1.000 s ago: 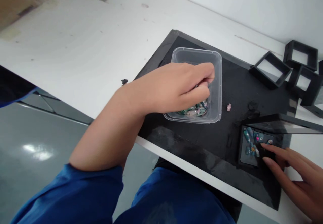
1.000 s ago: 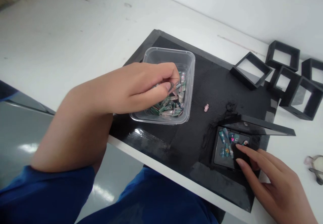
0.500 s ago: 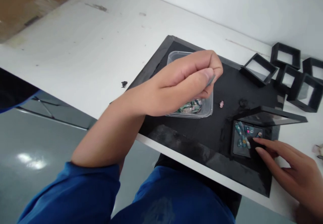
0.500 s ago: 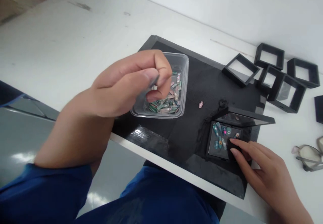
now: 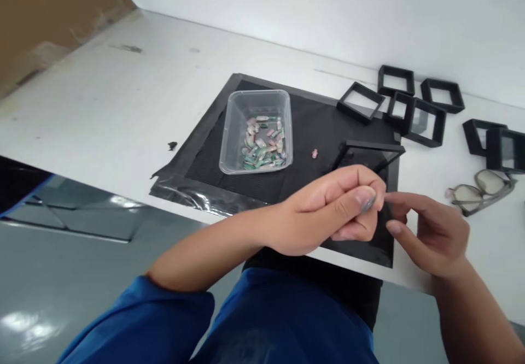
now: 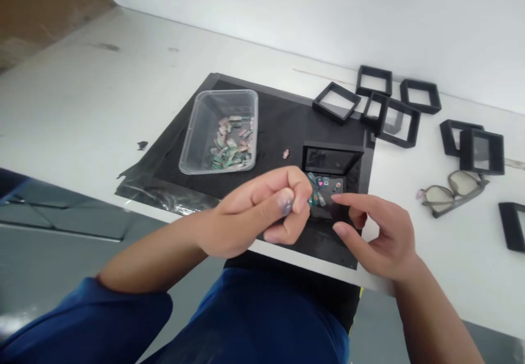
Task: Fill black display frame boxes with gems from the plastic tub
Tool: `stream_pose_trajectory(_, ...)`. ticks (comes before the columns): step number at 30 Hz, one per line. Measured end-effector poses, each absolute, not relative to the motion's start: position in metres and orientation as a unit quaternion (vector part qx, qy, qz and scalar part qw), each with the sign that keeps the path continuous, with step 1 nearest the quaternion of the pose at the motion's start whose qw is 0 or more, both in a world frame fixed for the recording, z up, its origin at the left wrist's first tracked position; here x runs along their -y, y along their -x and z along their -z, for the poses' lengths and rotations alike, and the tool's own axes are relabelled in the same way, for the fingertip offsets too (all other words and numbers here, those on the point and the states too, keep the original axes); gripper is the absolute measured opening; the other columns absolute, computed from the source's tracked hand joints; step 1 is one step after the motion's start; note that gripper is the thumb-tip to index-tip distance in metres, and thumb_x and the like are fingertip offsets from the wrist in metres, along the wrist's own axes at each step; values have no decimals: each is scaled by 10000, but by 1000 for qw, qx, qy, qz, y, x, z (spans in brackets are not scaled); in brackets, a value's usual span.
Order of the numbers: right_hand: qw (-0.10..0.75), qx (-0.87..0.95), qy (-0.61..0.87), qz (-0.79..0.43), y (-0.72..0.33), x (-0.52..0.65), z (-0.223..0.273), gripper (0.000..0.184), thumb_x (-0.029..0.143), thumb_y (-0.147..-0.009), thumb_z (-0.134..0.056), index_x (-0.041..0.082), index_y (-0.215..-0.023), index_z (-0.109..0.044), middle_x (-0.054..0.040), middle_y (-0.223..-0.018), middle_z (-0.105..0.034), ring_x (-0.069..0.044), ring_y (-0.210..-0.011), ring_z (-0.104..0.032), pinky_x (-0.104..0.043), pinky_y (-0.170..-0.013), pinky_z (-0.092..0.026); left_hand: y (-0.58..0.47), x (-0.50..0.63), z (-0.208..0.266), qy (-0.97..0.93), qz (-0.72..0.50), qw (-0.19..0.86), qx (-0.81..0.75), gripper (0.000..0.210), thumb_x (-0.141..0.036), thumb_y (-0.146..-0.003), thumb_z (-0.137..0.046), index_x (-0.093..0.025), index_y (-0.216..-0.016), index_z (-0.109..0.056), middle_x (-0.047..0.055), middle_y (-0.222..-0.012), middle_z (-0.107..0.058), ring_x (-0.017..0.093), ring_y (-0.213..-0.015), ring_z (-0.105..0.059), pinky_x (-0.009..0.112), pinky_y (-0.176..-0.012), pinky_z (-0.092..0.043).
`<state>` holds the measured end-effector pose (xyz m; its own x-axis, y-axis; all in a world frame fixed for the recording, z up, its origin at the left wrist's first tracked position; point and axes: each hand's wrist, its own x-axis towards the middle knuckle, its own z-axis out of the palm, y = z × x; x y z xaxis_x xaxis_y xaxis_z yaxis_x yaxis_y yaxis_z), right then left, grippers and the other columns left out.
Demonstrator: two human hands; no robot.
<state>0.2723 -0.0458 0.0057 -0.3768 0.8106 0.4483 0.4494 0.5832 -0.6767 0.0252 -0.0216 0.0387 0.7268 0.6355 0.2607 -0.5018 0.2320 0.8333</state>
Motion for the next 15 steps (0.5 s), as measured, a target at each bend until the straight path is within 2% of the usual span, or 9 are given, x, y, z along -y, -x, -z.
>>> stream_pose_trajectory(6, 483, 767, 374, -197, -267, 51, -6, 528, 205, -850, -796, 328, -1353, -696, 76, -674, -529, -103, -546, -468, -278, -499, -435, -50, 27, -20, -490, -334, 800, -95, 175, -326, -1137, -385, -187, -1039, -429, -101, -669, -408, 59, -558, -300, 205, -546, -294)
stream_pose_trajectory(11, 476, 781, 365, -175, -260, 53, -13, 517, 200, -864, -808, 321, -1353, -689, 91, -635, -483, -91, -509, -440, -253, -448, -400, -54, 23, -9, -524, -370, 760, -103, 99, -265, -1122, -439, -174, -1083, -452, -91, -691, -414, 59, -596, -349, 199, -575, -316)
stream_pose_trajectory(15, 463, 799, 359, -135, -257, 53, -17, 511, 150, -874, -804, 303, -1348, -688, 78, -646, -569, -88, -497, -458, -247, -422, -389, -56, 24, -4, -531, -364, 758, -104, 57, -242, -1116, -446, -187, -1103, -456, -85, -700, -423, 57, -597, -378, 189, -570, -333)
